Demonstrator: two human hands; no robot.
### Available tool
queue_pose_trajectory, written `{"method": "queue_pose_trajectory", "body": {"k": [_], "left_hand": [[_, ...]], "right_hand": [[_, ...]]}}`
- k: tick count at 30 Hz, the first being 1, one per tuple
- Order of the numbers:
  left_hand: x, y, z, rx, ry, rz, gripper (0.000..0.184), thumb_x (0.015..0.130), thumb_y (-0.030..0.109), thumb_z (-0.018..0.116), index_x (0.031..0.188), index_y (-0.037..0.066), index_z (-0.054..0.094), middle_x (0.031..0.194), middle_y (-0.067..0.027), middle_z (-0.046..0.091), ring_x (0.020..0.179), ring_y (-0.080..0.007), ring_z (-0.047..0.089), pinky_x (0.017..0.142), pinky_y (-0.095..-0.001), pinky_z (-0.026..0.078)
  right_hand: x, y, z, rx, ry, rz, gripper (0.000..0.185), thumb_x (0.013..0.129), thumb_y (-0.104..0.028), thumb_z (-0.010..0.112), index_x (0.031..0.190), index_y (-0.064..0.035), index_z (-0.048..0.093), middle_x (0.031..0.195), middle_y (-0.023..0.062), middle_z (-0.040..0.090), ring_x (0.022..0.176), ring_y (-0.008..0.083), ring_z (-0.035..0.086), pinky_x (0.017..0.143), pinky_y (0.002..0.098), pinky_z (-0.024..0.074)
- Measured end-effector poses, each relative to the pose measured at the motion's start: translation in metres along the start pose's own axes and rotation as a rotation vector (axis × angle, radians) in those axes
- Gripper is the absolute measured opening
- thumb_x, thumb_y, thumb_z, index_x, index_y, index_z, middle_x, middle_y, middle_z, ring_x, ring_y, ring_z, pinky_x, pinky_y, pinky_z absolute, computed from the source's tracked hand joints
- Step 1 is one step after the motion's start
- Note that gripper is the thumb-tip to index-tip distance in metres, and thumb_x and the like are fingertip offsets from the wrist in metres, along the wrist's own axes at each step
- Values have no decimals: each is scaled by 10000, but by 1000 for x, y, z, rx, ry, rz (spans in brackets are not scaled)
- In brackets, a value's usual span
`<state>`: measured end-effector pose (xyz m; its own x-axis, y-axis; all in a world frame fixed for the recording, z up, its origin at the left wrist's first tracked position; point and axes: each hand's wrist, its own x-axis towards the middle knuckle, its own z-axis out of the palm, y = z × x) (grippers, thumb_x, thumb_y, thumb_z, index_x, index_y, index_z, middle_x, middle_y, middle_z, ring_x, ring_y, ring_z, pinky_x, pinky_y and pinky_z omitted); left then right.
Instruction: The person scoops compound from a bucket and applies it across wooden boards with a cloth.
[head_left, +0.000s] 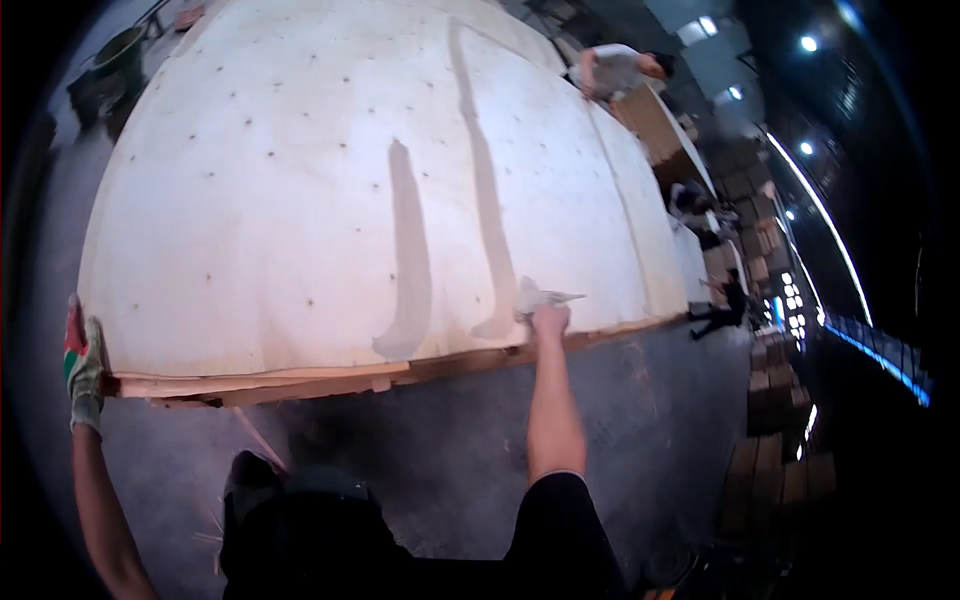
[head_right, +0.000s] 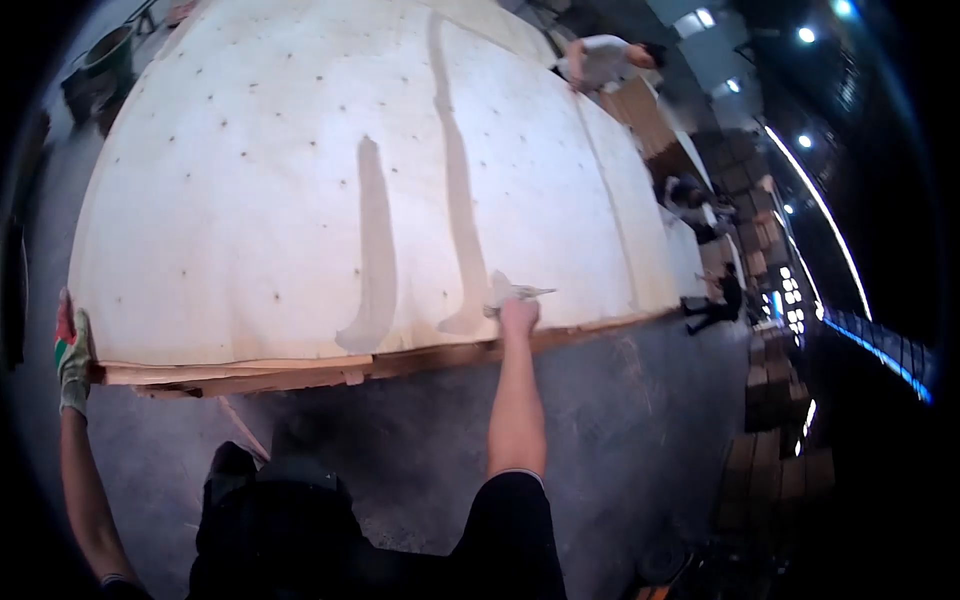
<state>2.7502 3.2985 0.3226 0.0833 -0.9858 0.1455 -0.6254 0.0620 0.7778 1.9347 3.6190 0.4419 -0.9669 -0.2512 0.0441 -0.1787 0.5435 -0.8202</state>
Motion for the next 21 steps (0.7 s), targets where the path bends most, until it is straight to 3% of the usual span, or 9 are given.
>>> {"method": "queue_pose_trajectory", "body": {"k": [3, 4, 5, 8, 12, 14, 16, 18, 21], "left_hand": [[6, 40, -54, -54, -73, -9, 539, 1030, 253, 531, 1519, 68, 396, 1519, -160, 463, 1389, -278, 455, 1141, -351, 356], [-16, 68, -76, -60, -95, -21, 536, 1026, 245, 535, 1511, 59, 407, 1510, -167, 474, 1387, -284, 457, 1142, -351, 355], [-35, 93, -67, 79, -98, -46, 520, 1019, 232, 532, 1492, 44, 429, 1485, -185, 496, 1377, -306, 469, 1138, -354, 360], [-42, 87, -20, 158, -19, 120, 486, 1000, 217, 517, 1442, 17, 485, 1401, -233, 557, 1319, -359, 526, 1103, -383, 404], [72, -13, -154, 201, -40, 213, 472, 970, 239, 523, 1390, 25, 535, 1332, -272, 580, 1199, -428, 579, 1005, -464, 470], [97, -27, -177, 146, -53, 140, 466, 963, 259, 520, 1369, 33, 551, 1280, -270, 608, 1163, -445, 582, 981, -460, 480], [106, -49, -181, 15, -29, 107, 473, 978, 277, 528, 1395, 52, 536, 1286, -219, 637, 1184, -358, 618, 1004, -402, 477], [127, -60, -207, -296, -283, -265, 482, 996, 325, 528, 1392, 50, 537, 1198, -170, 679, 1141, -266, 637, 980, -363, 482], [130, -134, -220, -508, -450, -79, 501, 993, 390, 553, 1370, 60, 546, 1113, -107, 681, 1037, -206, 651, 913, -323, 506]], "right_hand": [[14, -24, -17, -707, -56, -272, 373, 861, -174, 604, 1089, 117, 659, 1036, 276, 690, 1014, 398, 658, 947, 485, 493], [27, -20, -58, -661, -359, -435, 401, 888, -176, 615, 1154, 123, 640, 1097, 250, 697, 1048, 343, 664, 954, 434, 504], [17, -15, -79, -252, -488, -275, 444, 882, -233, 688, 1198, 78, 651, 1185, 191, 694, 1021, 263, 667, 891, 400, 527], [-20, -12, -63, -308, -716, -214, 409, 892, -145, 686, 1247, 49, 626, 1170, 126, 690, 983, 209, 659, 846, 360, 535], [-314, -185, 133, 189, -824, -1, 344, 885, -95, 707, 1193, 50, 660, 1134, 100, 696, 982, 164, 653, 854, 301, 523], [-413, -267, 208, 252, -972, -72, 323, 891, -66, 698, 1194, 39, 653, 1122, 91, 689, 957, 163, 658, 816, 294, 540], [-502, -315, 261, 406, -1008, -95, 278, 914, -69, 674, 1171, 35, 651, 1108, 81, 682, 965, 162, 664, 806, 307, 563], [-586, -361, 319, 530, -1017, -105, 275, 922, -95, 677, 1165, 31, 640, 1101, 85, 679, 968, 169, 669, 795, 324, 582], [-687, -400, 407, 624, -1115, -58, 288, 925, -85, 658, 1187, 26, 620, 1122, 98, 670, 968, 187, 670, 789, 344, 582]]}}
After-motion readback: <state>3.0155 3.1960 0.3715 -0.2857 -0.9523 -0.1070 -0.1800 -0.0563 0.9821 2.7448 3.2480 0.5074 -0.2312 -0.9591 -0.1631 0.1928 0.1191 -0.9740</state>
